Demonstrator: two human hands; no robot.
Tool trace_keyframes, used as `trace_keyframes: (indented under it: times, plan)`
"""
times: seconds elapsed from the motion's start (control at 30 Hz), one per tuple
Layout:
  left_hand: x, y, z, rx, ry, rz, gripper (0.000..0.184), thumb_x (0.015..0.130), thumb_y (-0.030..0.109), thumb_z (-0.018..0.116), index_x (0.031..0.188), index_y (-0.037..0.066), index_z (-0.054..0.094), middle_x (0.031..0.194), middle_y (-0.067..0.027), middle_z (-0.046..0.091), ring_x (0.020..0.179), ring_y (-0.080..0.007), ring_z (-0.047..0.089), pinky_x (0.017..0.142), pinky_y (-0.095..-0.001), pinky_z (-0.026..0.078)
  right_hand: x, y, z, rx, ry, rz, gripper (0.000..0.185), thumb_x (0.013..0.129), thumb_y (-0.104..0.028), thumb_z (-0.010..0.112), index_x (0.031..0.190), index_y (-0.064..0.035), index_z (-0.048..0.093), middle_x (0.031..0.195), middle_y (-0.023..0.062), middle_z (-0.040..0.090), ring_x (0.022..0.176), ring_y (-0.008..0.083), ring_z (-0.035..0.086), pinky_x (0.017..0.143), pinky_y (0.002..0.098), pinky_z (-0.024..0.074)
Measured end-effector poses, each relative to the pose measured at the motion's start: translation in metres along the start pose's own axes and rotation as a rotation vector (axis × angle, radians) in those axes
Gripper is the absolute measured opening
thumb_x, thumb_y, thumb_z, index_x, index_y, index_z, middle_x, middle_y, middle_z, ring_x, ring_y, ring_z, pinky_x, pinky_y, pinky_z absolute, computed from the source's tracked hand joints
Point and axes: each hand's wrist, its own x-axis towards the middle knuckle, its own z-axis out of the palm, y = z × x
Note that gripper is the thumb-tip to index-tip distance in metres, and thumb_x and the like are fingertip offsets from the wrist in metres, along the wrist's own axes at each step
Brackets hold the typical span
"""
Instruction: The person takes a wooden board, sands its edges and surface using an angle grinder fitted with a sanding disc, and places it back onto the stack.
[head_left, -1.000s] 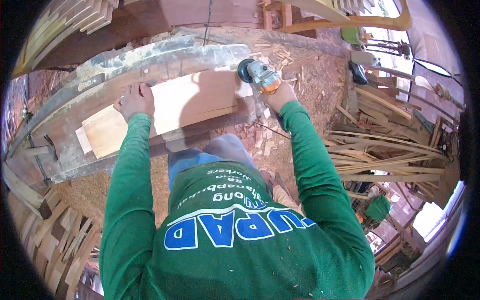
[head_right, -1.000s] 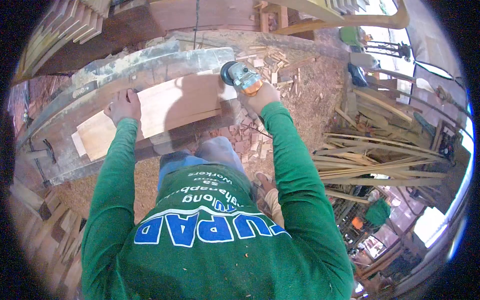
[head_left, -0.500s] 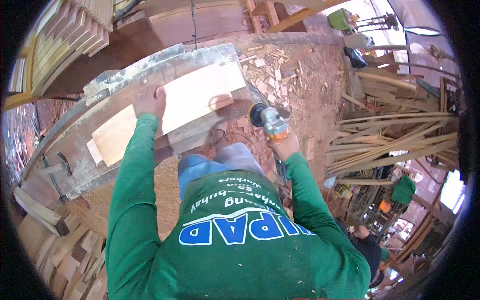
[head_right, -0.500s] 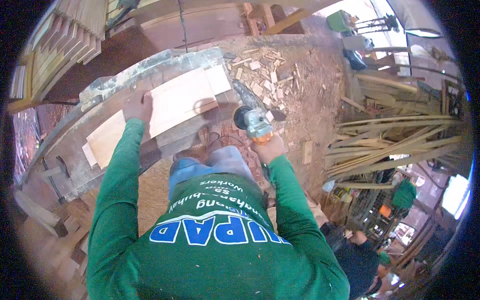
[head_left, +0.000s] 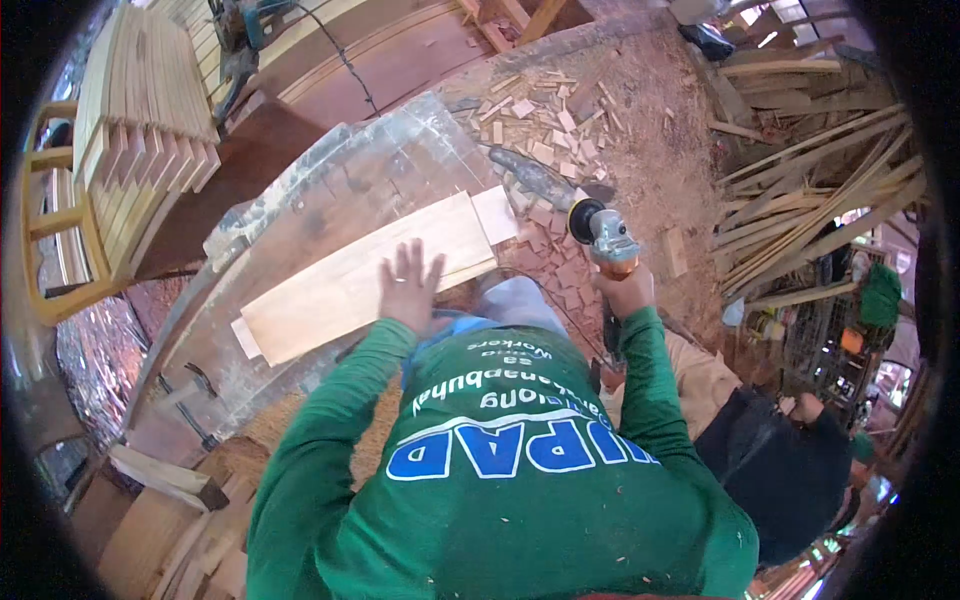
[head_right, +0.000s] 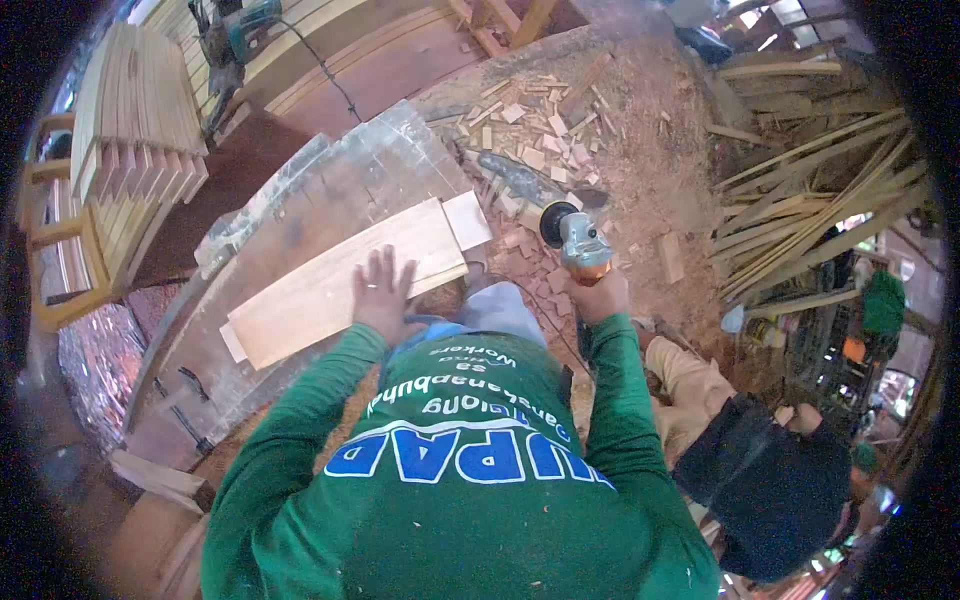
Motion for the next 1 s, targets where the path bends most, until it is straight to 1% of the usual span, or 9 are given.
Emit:
trace_keyframes:
  times: [0.1, 0.2, 0.4, 0.47, 0.53, 0.57, 0.63, 0.83, 1.0]
  plan:
    - [0.045, 0.027, 0.048, 0.088, 0.338, -0.004, 0.076, 0.095, 0.034, 0.061, 0.163, 0.013, 0.032, 0.168, -0.0301, 0.019, 0.156, -0.0535, 0.015, 0.122, -0.0713, 0.014, -0.003, -0.003, 0.004, 0.101, -0.02, -0.032, 0.038, 0.073, -0.022, 0.085, 0.104, -0.0017, 0.075, 0.089, 0.0065, 0.076, 0.082, 0.014, 0.071, 0.077, 0.035, 0.0567]
    - [0.099, 0.049, 0.052, 0.106, 0.504, 0.031, 0.069, 0.096, 0.021, 0.054, 0.16, 0.006, 0.034, 0.167, -0.0318, 0.022, 0.153, -0.0561, 0.021, 0.122, -0.07, 0.017, -0.004, -0.004, 0.009, 0.118, 0.005, -0.097, 0.037, 0.071, -0.024, 0.086, 0.098, -0.0016, 0.076, 0.083, 0.0066, 0.075, 0.078, 0.0179, 0.072, 0.074, 0.0363, 0.0573]
    - [0.1, 0.041, 0.016, 0.19, 0.366, 0.056, 0.074, 0.093, 0.022, 0.059, 0.158, -0.001, 0.033, 0.163, -0.0322, 0.03, 0.147, -0.0581, 0.033, 0.12, -0.0663, 0.027, -0.011, -0.023, 0.001, 0.256, -0.049, -0.059, 0.039, 0.071, -0.02, 0.086, 0.103, -0.0026, 0.074, 0.09, 0.0071, 0.075, 0.083, 0.0182, 0.072, 0.078, 0.0357, 0.0571]
    - [0.088, 0.012, -0.064, -0.048, 0.047, 0.156, 0.099, 0.074, 0.033, 0.082, 0.155, -0.001, 0.037, 0.16, -0.029, 0.038, 0.143, -0.0464, 0.046, 0.116, -0.0527, 0.041, -0.011, -0.016, -0.002, 0.265, -0.041, -0.035, 0.041, 0.071, -0.018, 0.086, 0.106, -0.0027, 0.072, 0.095, 0.0079, 0.075, 0.087, 0.0176, 0.072, 0.08, 0.0352, 0.0568]
    - [0.08, -0.016, -0.109, -0.261, -0.06, -0.014, 0.086, 0.075, 0.038, 0.082, 0.149, 0.01, 0.048, 0.142, -0.0236, 0.059, 0.129, -0.0379, 0.06, 0.103, -0.0504, 0.052, -0.004, -0.004, 0.002, 0.211, -0.018, -0.037, 0.042, 0.072, -0.018, 0.085, 0.108, -0.0028, 0.071, 0.099, 0.0082, 0.075, 0.09, 0.0166, 0.071, 0.082, 0.0345, 0.0565]
    - [0.072, -0.031, -0.126, -0.133, 0.103, -0.076, 0.074, 0.075, 0.034, 0.077, 0.142, 0.013, 0.055, 0.122, -0.0225, 0.07, 0.111, -0.0404, 0.069, 0.095, -0.05, 0.056, -0.003, -0.007, 0.001, 0.238, -0.012, -0.045, 0.04, 0.072, -0.018, 0.085, 0.106, -0.0016, 0.072, 0.097, 0.0079, 0.075, 0.088, 0.0157, 0.071, 0.08, 0.0347, 0.0567]
    - [0.075, -0.089, -0.112, 0.014, 0.599, -0.013, 0.076, 0.071, 0.048, 0.083, 0.133, 0.01, 0.063, 0.11, -0.0204, 0.074, 0.103, -0.0396, 0.071, 0.093, -0.049, 0.056, -0.007, -0.017, -0.002, 0.294, -0.008, -0.06, 0.037, 0.072, -0.018, 0.084, 0.102, 0.0008, 0.074, 0.091, 0.0071, 0.076, 0.084, 0.014, 0.071, 0.078, 0.035, 0.0572]
    - [0.085, -0.149, -0.15, -0.149, -0.019, -0.389, 0.104, 0.061, 0.075, 0.085, 0.139, 0.01, 0.062, 0.125, -0.0223, 0.07, 0.116, -0.0378, 0.068, 0.103, -0.045, 0.051, -0.005, -0.012, 0.002, 0.235, -0.068, -0.034, 0.04, 0.068, -0.023, 0.086, 0.099, -0.0003, 0.076, 0.087, 0.0093, 0.077, 0.081, 0.0181, 0.073, 0.078, 0.0359, 0.0577]
    - [0.106, -0.16, -0.085, -0.237, 0.101, -0.164, 0.087, 0.06, 0.071, 0.088, 0.119, 0.008, 0.075, 0.114, -0.0199, 0.075, 0.11, -0.034, 0.071, 0.098, -0.0438, 0.054, -0.01, -0.02, -0.005, 0.165, -0.083, -0.03, 0.042, 0.068, -0.024, 0.086, 0.103, -0.0027, 0.076, 0.094, 0.0114, 0.078, 0.086, 0.0228, 0.075, 0.081, 0.0383, 0.0579]
